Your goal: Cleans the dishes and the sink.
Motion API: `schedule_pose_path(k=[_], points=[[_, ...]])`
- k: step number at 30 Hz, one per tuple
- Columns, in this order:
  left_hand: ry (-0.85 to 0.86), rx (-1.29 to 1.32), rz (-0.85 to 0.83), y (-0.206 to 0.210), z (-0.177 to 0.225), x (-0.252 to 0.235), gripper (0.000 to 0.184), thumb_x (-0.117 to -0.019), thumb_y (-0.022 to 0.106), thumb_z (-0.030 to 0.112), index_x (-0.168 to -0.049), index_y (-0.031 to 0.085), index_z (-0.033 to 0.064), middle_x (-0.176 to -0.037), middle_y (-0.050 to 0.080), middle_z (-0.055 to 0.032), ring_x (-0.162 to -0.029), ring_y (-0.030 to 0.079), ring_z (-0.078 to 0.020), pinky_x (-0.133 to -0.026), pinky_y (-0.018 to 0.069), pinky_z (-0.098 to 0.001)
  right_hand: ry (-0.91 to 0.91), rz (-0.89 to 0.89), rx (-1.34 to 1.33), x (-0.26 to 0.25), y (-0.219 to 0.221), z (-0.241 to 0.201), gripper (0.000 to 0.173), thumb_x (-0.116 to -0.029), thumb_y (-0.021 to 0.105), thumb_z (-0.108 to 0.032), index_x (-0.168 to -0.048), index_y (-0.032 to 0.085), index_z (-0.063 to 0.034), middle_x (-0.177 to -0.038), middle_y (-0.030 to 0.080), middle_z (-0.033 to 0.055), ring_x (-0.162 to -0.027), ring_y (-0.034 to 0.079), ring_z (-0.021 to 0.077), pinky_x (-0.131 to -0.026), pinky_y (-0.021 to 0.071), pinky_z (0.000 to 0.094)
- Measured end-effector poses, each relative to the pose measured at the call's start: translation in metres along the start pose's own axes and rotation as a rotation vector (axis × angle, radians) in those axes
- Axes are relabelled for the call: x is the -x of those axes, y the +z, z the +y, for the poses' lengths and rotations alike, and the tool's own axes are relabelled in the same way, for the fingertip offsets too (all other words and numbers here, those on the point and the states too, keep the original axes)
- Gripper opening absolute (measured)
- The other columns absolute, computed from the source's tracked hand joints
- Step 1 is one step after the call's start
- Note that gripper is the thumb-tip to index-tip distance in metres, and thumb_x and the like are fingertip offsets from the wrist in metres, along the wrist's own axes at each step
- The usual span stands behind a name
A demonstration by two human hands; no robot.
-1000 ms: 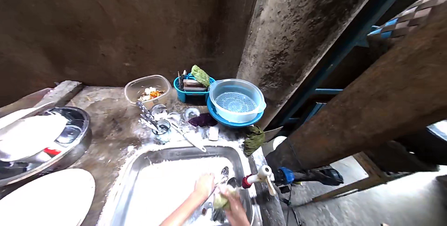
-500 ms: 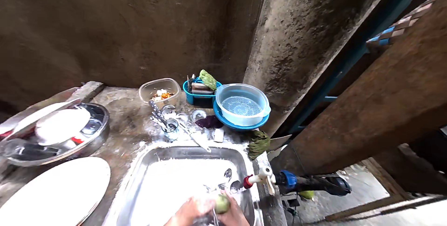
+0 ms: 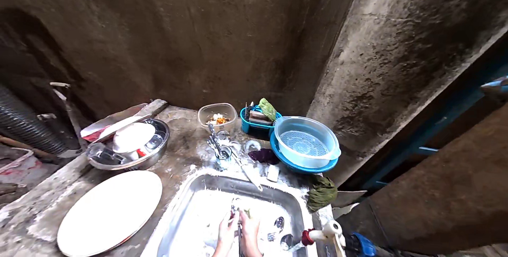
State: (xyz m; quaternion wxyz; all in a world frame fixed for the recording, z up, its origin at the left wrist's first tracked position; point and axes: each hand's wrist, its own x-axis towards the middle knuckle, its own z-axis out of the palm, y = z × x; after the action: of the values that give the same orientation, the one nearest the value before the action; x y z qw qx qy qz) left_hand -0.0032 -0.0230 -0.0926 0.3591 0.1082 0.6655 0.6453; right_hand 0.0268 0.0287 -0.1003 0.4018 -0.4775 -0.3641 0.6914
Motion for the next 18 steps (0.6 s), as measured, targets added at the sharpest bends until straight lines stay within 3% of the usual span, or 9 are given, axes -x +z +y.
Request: schedule_pose_path(k=[2, 5, 7, 9, 11, 13, 15, 18], points=[[-0.003, -0.034, -0.064, -0.003, -0.001, -0.002, 0.026, -0.1028, 0.058, 0.005, -0.122, 0.058, -0.0128, -0.111, 0.063, -0.0219, -0.092, 0.062, -0.0186, -0.080, 0.0545, -0.0344, -0.030, 0.094, 0.034, -0.001, 0.001, -0.005, 0.043, -0.0909, 0.069, 0.007, -0.127, 0.048, 0.0146, -0.098, 0.061, 0.0200, -0.080, 0.059, 0.0152, -0.073, 0.0528, 0.0305], [0.054, -0.033, -0.085, -0.001, -0.006, -0.004, 0.018, -0.0961, 0.060, -0.005, -0.112, 0.058, -0.0119, -0.092, 0.061, -0.0098, -0.074, 0.056, -0.0059, -0.067, 0.0499, -0.0219, 0.025, 0.205, -0.045, -0.004, 0.000, -0.009, 0.041, -0.1012, 0.062, -0.010, -0.132, 0.046, 0.0115, -0.102, 0.058, 0.0195, -0.083, 0.055, 0.0181, -0.074, 0.0491, 0.0346], [0.081, -0.088, -0.124, 0.000, -0.006, -0.007, 0.020, -0.0949, 0.061, -0.004, -0.113, 0.059, -0.0124, -0.096, 0.062, -0.0130, -0.082, 0.057, -0.0106, -0.075, 0.0500, -0.0268, 0.092, 0.215, -0.172, 0.000, -0.002, -0.014, 0.045, -0.1041, 0.056, -0.011, -0.141, 0.039, 0.0087, -0.114, 0.057, 0.0235, -0.091, 0.056, 0.0230, -0.080, 0.0502, 0.0390], [0.097, -0.186, -0.188, 0.000, -0.003, -0.007, 0.033, -0.0917, 0.069, -0.001, -0.120, 0.057, -0.0131, -0.106, 0.065, -0.0221, -0.092, 0.064, -0.0216, -0.085, 0.0542, -0.0370, 0.143, 0.254, -0.233, 0.002, -0.002, -0.015, 0.041, -0.1038, 0.055, -0.011, -0.139, 0.040, 0.0041, -0.101, 0.058, 0.0183, -0.076, 0.059, 0.0187, -0.064, 0.0510, 0.0341], [0.074, -0.235, -0.231, -0.003, -0.002, -0.009, 0.037, -0.0889, 0.072, -0.002, -0.121, 0.058, -0.0135, -0.105, 0.067, -0.0231, -0.088, 0.068, -0.0224, -0.082, 0.0571, -0.0376, 0.137, 0.248, -0.285, 0.004, -0.006, -0.018, 0.046, -0.1029, 0.054, -0.005, -0.144, 0.035, 0.0035, -0.112, 0.056, 0.0220, -0.086, 0.058, 0.0228, -0.073, 0.0511, 0.0384], [0.043, -0.255, -0.226, -0.008, -0.004, -0.011, 0.026, -0.0897, 0.073, -0.002, -0.111, 0.063, -0.0133, -0.091, 0.071, -0.0164, -0.075, 0.069, -0.0135, -0.075, 0.0584, -0.0301, 0.037, 0.237, -0.305, 0.004, -0.010, -0.021, 0.051, -0.0980, 0.056, 0.007, -0.144, 0.034, 0.0078, -0.124, 0.053, 0.0252, -0.100, 0.056, 0.0252, -0.087, 0.0510, 0.0389], [0.044, -0.308, -0.245, -0.011, 0.000, -0.012, 0.018, -0.0921, 0.071, 0.001, -0.103, 0.068, -0.0118, -0.087, 0.073, -0.0145, -0.076, 0.069, -0.0132, -0.080, 0.0571, -0.0308, -0.022, 0.229, -0.293, 0.003, -0.013, -0.023, 0.050, -0.0939, 0.058, 0.013, -0.140, 0.037, 0.0105, -0.118, 0.054, 0.0238, -0.095, 0.057, 0.0221, -0.084, 0.0526, 0.0359], [0.115, -0.413, -0.314, -0.011, 0.008, -0.011, 0.020, -0.0996, 0.063, 0.008, -0.107, 0.071, -0.0094, -0.098, 0.076, -0.0168, -0.089, 0.073, -0.0201, -0.092, 0.0561, -0.0377, -0.041, 0.187, -0.307, 0.004, -0.018, -0.026, 0.041, -0.0940, 0.060, 0.011, -0.131, 0.041, 0.0088, -0.097, 0.058, 0.0144, -0.072, 0.061, 0.0121, -0.066, 0.0558, 0.0270]])
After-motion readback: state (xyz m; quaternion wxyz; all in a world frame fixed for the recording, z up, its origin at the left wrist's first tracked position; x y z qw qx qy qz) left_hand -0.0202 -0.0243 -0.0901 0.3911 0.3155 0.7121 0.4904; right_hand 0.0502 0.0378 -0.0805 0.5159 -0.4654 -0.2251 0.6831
